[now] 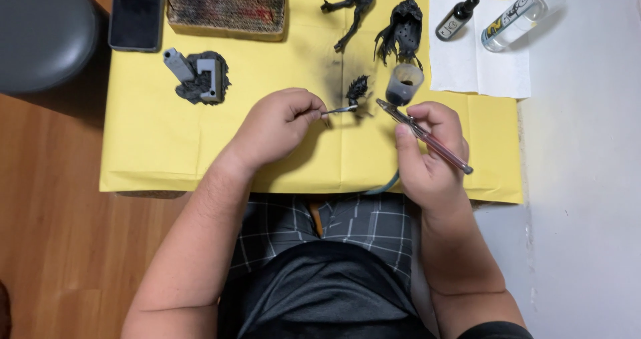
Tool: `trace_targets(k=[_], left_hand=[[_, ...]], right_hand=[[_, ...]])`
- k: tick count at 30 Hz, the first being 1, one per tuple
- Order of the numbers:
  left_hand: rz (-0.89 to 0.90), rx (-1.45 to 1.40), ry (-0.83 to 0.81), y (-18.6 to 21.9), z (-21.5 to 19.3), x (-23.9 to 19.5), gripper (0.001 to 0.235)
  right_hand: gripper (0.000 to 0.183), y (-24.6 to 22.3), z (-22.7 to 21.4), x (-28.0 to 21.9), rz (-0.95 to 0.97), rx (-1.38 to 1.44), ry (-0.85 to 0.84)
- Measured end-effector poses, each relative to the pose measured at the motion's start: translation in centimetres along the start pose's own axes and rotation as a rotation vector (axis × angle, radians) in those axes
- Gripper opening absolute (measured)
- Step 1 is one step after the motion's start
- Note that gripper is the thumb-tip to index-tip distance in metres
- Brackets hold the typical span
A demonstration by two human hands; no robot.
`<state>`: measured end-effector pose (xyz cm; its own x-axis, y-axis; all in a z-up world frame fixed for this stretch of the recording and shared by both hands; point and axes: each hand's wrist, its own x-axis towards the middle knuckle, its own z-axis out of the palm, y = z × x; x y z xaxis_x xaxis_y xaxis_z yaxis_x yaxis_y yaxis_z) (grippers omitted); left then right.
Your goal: Using an airbrush to apply paint to a small model component held on a mounting stick.
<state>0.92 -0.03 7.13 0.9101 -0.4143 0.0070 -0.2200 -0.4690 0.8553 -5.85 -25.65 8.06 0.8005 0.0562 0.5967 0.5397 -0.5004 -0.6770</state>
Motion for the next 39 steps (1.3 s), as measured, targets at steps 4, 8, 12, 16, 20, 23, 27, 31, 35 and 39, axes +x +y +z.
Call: trace_targets(k=[4,8,12,16,20,23,27,31,35,39], left_hand=[[-0.022,-0.057,-0.007,0.3,-0.1,-0.1,0.016],[-0.009,-0.107,0.004,-0.4,0.2,0.1,0.015],[0.031,-0.146,0.018,-1.0,0.4,0.1,0.015],[0.049,-0.178,0.03,-1.3,0.3,0.1,0.015],[0.066,-0.202,0.03,-1.3,0.4,0.2,0.016],[0.096,-0.23,0.024,-1.7,0.5,0.3,0.016],[0.159,-0.294,0.022,-2.0,0.3,0.2,0.016],[0.216,-0.352,0.031,-2.0,-0.3,-0.3,0.016],[0.372,-0.539,0.008,-2.6,-0.5,-0.8,0.013],[0.447,-0.635,-0.006,-2.1,-0.5,-1.1,0.012]], right_hand=[[0.019,-1.6,0.1,0.7,0.004,0.012,0.02],[0.016,-0.8,0.3,0.6,0.003,0.027,0.032],[0.012,-0.2,0.6,0.3,0.014,0.038,0.02],[0.013,-0.8,0.2,0.4,0.028,0.055,0.028],[0.018,-1.0,-0.3,0.7,0.042,0.068,0.037],[0.017,-0.9,-0.5,0.7,0.041,0.067,0.045],[0.017,-1.4,-0.7,0.9,0.048,0.08,0.075],[0.019,-2.3,-1.7,0.7,0.062,0.091,0.11],[0.019,-1.8,-2.6,-0.1,0.093,0.051,0.158],[0.019,-1.1,-2.5,-0.6,0.086,0.037,0.167]])
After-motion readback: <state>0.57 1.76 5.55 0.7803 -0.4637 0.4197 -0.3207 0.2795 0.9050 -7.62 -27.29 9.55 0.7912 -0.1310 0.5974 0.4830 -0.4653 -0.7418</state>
